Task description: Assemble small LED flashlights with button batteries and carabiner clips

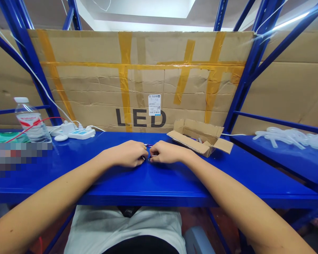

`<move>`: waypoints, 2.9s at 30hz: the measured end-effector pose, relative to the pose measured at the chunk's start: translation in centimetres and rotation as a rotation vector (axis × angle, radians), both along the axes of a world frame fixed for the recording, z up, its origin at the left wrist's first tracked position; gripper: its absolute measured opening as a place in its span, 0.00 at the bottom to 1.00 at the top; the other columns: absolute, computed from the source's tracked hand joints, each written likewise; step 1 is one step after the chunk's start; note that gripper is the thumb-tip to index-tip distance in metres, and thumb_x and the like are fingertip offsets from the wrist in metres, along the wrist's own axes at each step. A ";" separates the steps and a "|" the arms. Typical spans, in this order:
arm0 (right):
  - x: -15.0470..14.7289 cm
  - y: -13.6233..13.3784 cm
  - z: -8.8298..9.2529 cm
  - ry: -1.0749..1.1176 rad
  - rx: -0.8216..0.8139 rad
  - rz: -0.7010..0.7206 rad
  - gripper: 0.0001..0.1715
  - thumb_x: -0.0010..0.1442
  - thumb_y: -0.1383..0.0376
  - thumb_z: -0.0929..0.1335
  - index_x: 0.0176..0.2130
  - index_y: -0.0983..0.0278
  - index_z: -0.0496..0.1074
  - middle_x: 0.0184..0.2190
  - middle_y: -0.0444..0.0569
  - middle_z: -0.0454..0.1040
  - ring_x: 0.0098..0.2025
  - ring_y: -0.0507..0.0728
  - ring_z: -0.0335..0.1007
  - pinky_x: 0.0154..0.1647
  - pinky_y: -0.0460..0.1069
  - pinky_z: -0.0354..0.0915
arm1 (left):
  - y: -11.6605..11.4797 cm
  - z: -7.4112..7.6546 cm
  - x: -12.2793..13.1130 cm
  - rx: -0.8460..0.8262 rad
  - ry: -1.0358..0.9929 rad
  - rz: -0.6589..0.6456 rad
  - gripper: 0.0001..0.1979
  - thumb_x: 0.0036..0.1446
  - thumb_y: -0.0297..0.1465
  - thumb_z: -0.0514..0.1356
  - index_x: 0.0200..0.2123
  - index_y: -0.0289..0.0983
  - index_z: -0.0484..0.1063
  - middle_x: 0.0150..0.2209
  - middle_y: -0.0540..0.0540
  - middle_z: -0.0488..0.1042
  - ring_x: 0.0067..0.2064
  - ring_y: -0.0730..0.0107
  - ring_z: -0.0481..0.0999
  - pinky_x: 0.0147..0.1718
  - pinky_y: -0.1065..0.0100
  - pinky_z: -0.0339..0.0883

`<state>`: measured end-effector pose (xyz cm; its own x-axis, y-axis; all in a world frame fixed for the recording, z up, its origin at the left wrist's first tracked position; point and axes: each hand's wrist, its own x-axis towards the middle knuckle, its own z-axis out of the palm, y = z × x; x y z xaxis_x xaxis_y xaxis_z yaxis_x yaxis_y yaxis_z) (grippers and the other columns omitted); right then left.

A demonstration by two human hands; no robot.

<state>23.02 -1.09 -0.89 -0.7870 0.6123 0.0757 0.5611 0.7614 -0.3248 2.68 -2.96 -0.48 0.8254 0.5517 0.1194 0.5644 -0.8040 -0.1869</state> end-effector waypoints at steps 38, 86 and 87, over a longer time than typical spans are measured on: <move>1.4 1.1 0.3 0.405 -0.774 0.140 0.16 0.55 0.57 0.73 0.36 0.68 0.73 0.22 0.43 0.72 0.23 0.48 0.66 0.22 0.44 0.63 | -0.9 1.8 -0.6 -0.218 -0.025 0.240 0.09 0.55 0.32 0.55 0.34 0.38 0.75 0.30 0.44 0.77 0.29 0.65 0.71 0.26 0.67 0.58; 0.9 1.8 0.2 0.690 -0.388 -0.087 0.16 0.54 0.57 0.73 0.33 0.66 0.69 0.21 0.44 0.73 0.19 0.47 0.65 0.18 0.43 0.59 | 1.1 0.2 1.2 -0.589 -1.083 0.060 0.06 0.55 0.28 0.61 0.28 0.35 0.67 0.24 0.51 0.72 0.23 0.74 0.74 0.26 0.70 0.66; 0.9 1.6 0.3 0.637 -0.378 -0.099 0.15 0.54 0.57 0.73 0.32 0.66 0.69 0.21 0.44 0.73 0.19 0.48 0.65 0.17 0.43 0.59 | 1.1 0.0 1.2 -0.585 -1.060 0.064 0.06 0.55 0.29 0.61 0.29 0.35 0.67 0.25 0.51 0.72 0.23 0.73 0.74 0.26 0.69 0.66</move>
